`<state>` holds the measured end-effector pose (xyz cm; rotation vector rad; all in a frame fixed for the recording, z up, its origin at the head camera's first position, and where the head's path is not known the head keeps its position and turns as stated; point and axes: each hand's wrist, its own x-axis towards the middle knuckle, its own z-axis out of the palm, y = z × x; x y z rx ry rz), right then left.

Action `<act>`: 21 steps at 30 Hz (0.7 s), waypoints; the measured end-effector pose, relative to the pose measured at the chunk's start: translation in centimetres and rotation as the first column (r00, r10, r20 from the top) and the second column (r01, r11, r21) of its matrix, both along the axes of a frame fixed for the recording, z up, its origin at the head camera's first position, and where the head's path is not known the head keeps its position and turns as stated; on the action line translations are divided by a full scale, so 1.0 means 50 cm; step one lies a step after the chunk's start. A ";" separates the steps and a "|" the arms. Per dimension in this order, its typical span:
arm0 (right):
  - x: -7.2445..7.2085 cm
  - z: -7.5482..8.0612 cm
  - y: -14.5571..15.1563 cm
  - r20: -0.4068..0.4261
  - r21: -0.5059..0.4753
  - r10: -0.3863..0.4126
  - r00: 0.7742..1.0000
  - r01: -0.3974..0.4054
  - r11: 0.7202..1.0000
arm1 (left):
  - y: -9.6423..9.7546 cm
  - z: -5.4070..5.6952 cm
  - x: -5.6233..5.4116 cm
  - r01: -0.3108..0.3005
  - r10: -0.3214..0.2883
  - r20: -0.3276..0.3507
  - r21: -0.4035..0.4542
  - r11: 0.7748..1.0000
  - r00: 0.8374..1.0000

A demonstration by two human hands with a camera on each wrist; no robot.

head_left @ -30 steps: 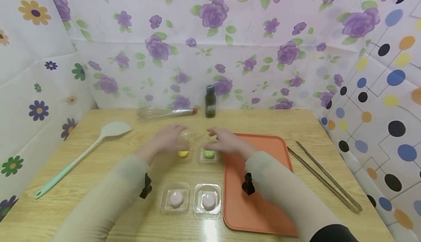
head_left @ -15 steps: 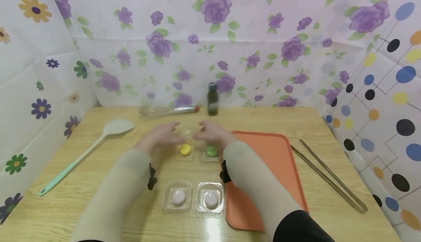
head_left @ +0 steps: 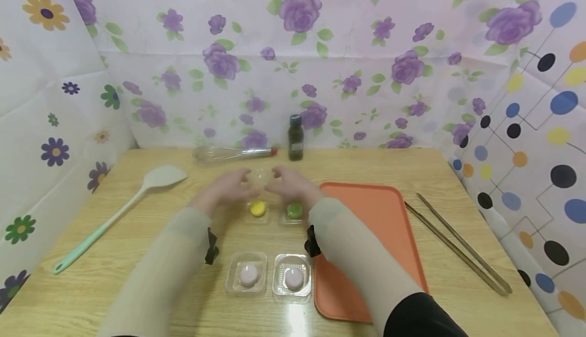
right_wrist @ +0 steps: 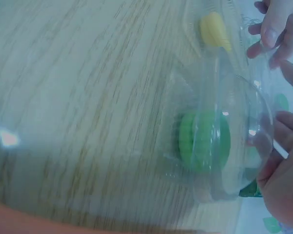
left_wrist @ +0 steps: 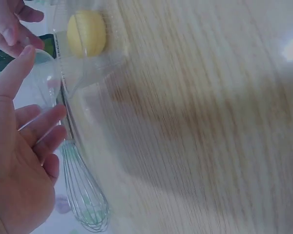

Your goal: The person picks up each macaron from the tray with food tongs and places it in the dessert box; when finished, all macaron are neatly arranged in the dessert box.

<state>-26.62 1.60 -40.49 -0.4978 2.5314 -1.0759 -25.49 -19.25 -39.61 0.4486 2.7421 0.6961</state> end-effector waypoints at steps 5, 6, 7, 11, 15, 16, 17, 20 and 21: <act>0.000 0.004 0.014 -0.062 -0.076 -0.076 0.995 0.071 0.995 | -0.001 -0.004 0.002 0.020 -0.020 -0.065 -0.005 1.000 0.998; 0.000 0.005 0.017 -0.073 -0.089 -0.085 0.994 0.079 0.993 | 0.000 -0.005 0.004 0.023 -0.023 -0.074 0.003 1.000 0.997; 0.000 0.005 0.020 -0.082 -0.095 -0.091 0.993 0.083 0.992 | 0.002 -0.005 0.007 0.028 -0.027 -0.082 0.013 1.000 0.996; 0.003 0.005 0.031 -0.096 -0.125 -0.103 0.990 0.090 0.988 | 0.007 -0.005 0.021 0.037 -0.029 -0.125 0.062 0.997 0.992; 0.007 0.001 0.037 -0.105 -0.144 -0.097 0.990 0.081 0.986 | 0.010 -0.009 0.031 0.039 -0.020 -0.172 0.103 0.994 0.985; 0.009 0.000 0.038 -0.111 -0.139 -0.090 0.990 0.074 0.988 | 0.010 -0.009 0.033 0.038 -0.017 -0.181 0.111 0.993 0.983; 0.010 0.000 0.038 -0.122 -0.129 -0.080 0.989 0.064 0.990 | 0.011 -0.010 0.034 0.032 -0.010 -0.190 0.113 0.993 0.982; 0.017 0.004 0.037 -0.155 -0.078 -0.040 0.987 0.028 0.997 | 0.012 -0.004 0.038 0.025 -0.001 -0.217 0.107 0.994 0.976; 0.020 0.006 0.037 -0.162 -0.061 -0.022 0.986 0.013 0.998 | 0.012 0.000 0.040 0.021 0.003 -0.224 0.105 0.994 0.975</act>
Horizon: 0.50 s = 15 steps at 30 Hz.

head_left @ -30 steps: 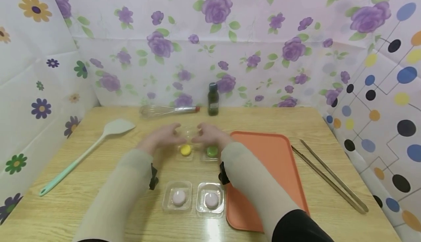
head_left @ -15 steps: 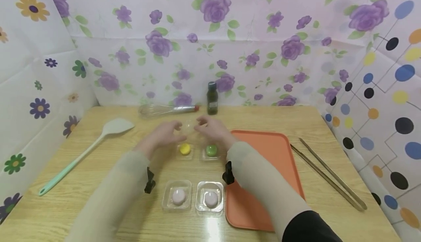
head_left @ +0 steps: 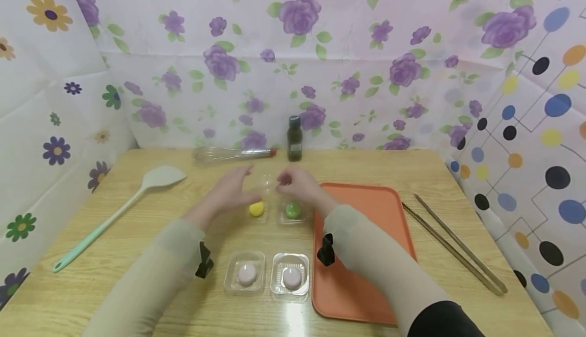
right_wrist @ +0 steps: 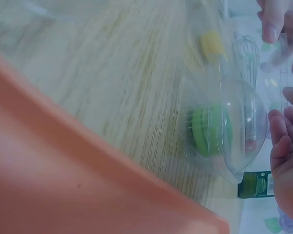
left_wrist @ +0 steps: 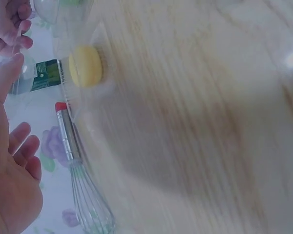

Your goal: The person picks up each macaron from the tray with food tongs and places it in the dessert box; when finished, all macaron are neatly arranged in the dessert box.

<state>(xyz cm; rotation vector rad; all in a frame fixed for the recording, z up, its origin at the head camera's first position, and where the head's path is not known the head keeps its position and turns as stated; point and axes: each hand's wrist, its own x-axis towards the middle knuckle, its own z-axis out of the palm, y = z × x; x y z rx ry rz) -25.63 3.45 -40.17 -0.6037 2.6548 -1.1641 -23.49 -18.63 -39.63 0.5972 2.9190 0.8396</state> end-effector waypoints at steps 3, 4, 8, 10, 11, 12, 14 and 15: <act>0.008 0.006 0.000 -0.029 0.060 0.051 0.998 -0.049 0.997 | -0.001 0.008 0.002 0.001 -0.002 -0.014 -0.025 1.000 1.000; 0.010 0.008 -0.001 -0.037 0.075 0.065 0.997 -0.062 0.995 | -0.001 0.010 0.002 0.004 -0.005 -0.015 -0.035 0.999 1.000; 0.015 0.014 0.000 -0.071 0.129 0.096 0.993 -0.086 0.988 | 0.000 0.018 0.004 0.032 -0.033 -0.008 -0.064 0.997 0.999; 0.016 0.015 0.001 -0.083 0.145 0.096 0.992 -0.083 0.986 | 0.002 0.019 0.004 0.046 -0.047 -0.013 -0.069 0.997 0.999; 0.016 0.016 0.001 -0.090 0.155 0.096 0.991 -0.082 0.985 | 0.002 0.020 0.004 0.050 -0.051 -0.017 -0.071 0.996 0.999; 0.017 0.016 0.002 -0.096 0.164 0.097 0.991 -0.080 0.983 | 0.003 0.020 0.004 0.057 -0.059 -0.026 -0.072 0.996 0.998; 0.017 0.016 0.003 -0.105 0.180 0.099 0.990 -0.079 0.980 | 0.004 0.019 0.003 0.067 -0.071 -0.040 -0.082 0.994 0.997; 0.017 0.016 0.003 -0.113 0.185 0.102 0.988 -0.080 0.980 | 0.004 0.019 0.002 0.074 -0.079 -0.051 -0.090 0.993 0.996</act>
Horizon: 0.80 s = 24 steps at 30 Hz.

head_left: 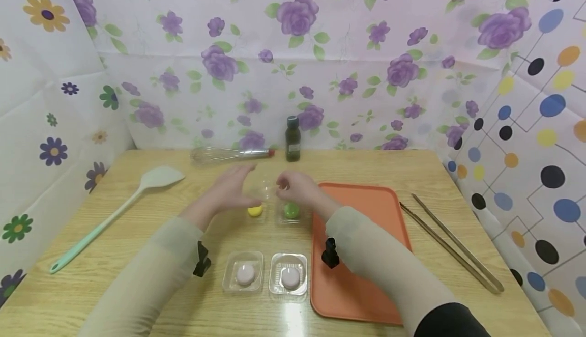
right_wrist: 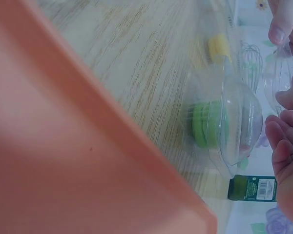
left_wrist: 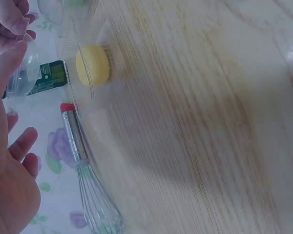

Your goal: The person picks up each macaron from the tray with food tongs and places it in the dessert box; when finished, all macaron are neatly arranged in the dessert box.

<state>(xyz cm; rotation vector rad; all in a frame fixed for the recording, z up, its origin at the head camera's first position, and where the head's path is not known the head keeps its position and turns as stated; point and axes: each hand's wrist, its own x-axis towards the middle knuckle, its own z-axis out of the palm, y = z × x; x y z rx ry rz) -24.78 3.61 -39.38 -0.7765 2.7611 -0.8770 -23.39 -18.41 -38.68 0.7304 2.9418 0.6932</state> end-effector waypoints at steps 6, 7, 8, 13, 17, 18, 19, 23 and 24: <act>0.003 -0.006 0.005 0.019 -0.081 -0.003 1.000 0.004 0.997 | 0.002 0.000 -0.001 0.017 -0.019 -0.053 -0.031 0.999 0.998; 0.004 -0.007 0.007 0.046 -0.121 -0.012 0.999 0.017 0.993 | 0.001 0.001 -0.001 0.016 -0.018 -0.063 -0.034 0.999 0.998; 0.005 -0.007 0.009 0.081 -0.164 -0.022 0.996 0.035 0.986 | 0.000 0.002 0.000 0.014 -0.017 -0.079 -0.037 0.999 0.997; 0.012 -0.004 0.018 0.346 -0.399 0.000 0.938 0.147 0.905 | -0.007 0.004 0.009 -0.001 -0.021 -0.253 -0.084 0.996 0.967; 0.009 0.000 0.020 0.564 -0.494 0.124 0.816 0.214 0.843 | -0.010 0.008 0.017 0.021 -0.064 -0.414 -0.108 0.994 0.908; 0.008 0.000 0.020 0.610 -0.508 0.151 0.778 0.237 0.828 | -0.011 0.008 0.017 0.035 -0.084 -0.451 -0.116 0.993 0.889; 0.006 0.000 0.020 0.649 -0.518 0.173 0.741 0.263 0.814 | -0.011 0.009 0.018 0.051 -0.105 -0.480 -0.123 0.991 0.871; 0.001 -0.003 0.018 0.721 -0.521 0.208 0.661 0.319 0.791 | -0.011 0.008 0.018 0.115 -0.187 -0.576 -0.160 0.980 0.796; 0.000 -0.004 0.017 0.726 -0.520 0.209 0.655 0.325 0.790 | -0.011 0.007 0.017 0.133 -0.207 -0.599 -0.165 0.977 0.774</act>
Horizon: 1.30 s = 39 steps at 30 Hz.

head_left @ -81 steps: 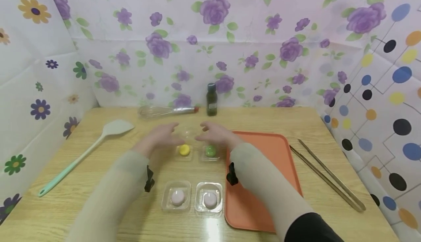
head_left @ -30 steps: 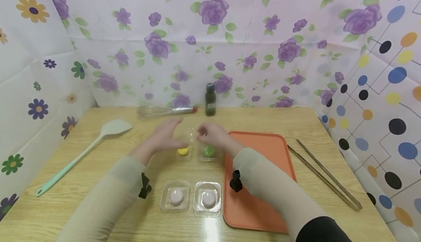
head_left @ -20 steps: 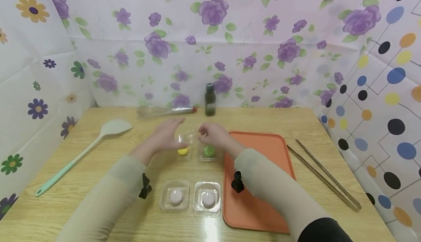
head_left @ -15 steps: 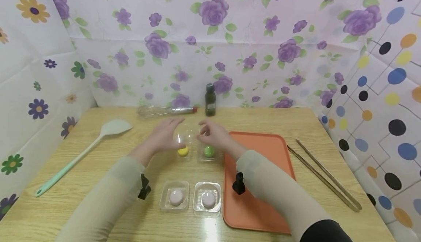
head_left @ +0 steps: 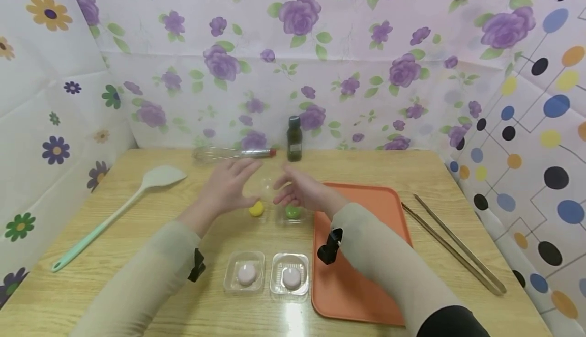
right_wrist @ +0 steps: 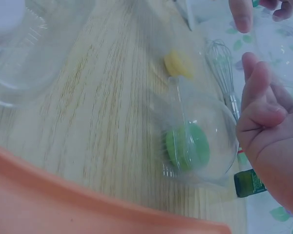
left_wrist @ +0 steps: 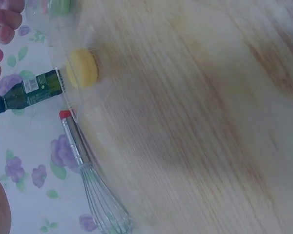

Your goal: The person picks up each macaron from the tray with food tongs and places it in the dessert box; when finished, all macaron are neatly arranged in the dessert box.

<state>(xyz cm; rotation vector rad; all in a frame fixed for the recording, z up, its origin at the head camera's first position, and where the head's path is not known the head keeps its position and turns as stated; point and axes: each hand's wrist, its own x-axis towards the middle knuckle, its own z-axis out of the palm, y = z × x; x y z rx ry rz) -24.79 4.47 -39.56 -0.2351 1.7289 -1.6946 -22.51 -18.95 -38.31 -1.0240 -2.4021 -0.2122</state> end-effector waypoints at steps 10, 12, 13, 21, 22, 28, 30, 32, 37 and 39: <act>0.003 0.005 -0.009 0.055 0.014 0.003 0.998 -0.003 1.000 | 0.006 -0.006 -0.001 0.166 -0.157 -0.196 0.028 0.986 0.968; 0.004 0.006 -0.009 0.055 0.018 -0.003 0.998 0.002 1.000 | 0.006 -0.001 0.006 0.138 -0.132 -0.133 0.034 0.990 0.982; 0.004 0.006 -0.009 0.043 0.021 -0.013 0.999 0.012 1.000 | 0.006 0.002 0.009 0.111 -0.108 -0.070 0.041 0.993 0.992; 0.011 0.013 -0.012 -0.375 0.130 -0.017 0.927 0.070 0.989 | 0.000 0.023 0.019 -0.212 0.028 0.631 0.218 0.953 0.775; 0.013 0.013 -0.012 -0.432 0.166 -0.003 0.902 0.083 0.983 | -0.004 0.023 0.020 -0.228 0.003 0.682 0.240 0.944 0.731; 0.019 0.009 -0.020 -0.579 0.246 0.044 0.814 0.124 0.961 | -0.020 0.019 0.020 -0.255 -0.046 0.805 0.241 0.936 0.591; 0.019 0.007 -0.021 -0.592 0.241 0.048 0.805 0.120 0.963 | -0.021 0.017 0.019 -0.251 -0.053 0.818 0.236 0.939 0.572; 0.020 0.006 -0.021 -0.603 0.238 0.053 0.796 0.116 0.964 | -0.021 0.017 0.020 -0.248 -0.059 0.828 0.234 0.940 0.557; 0.021 0.006 -0.020 -0.662 0.294 0.131 0.738 0.095 0.951 | -0.024 0.014 0.022 -0.249 -0.071 0.841 0.238 0.939 0.537; 0.021 0.007 -0.020 -0.687 0.357 0.196 0.700 0.090 0.930 | -0.026 0.011 0.021 -0.252 -0.058 0.836 0.230 0.940 0.545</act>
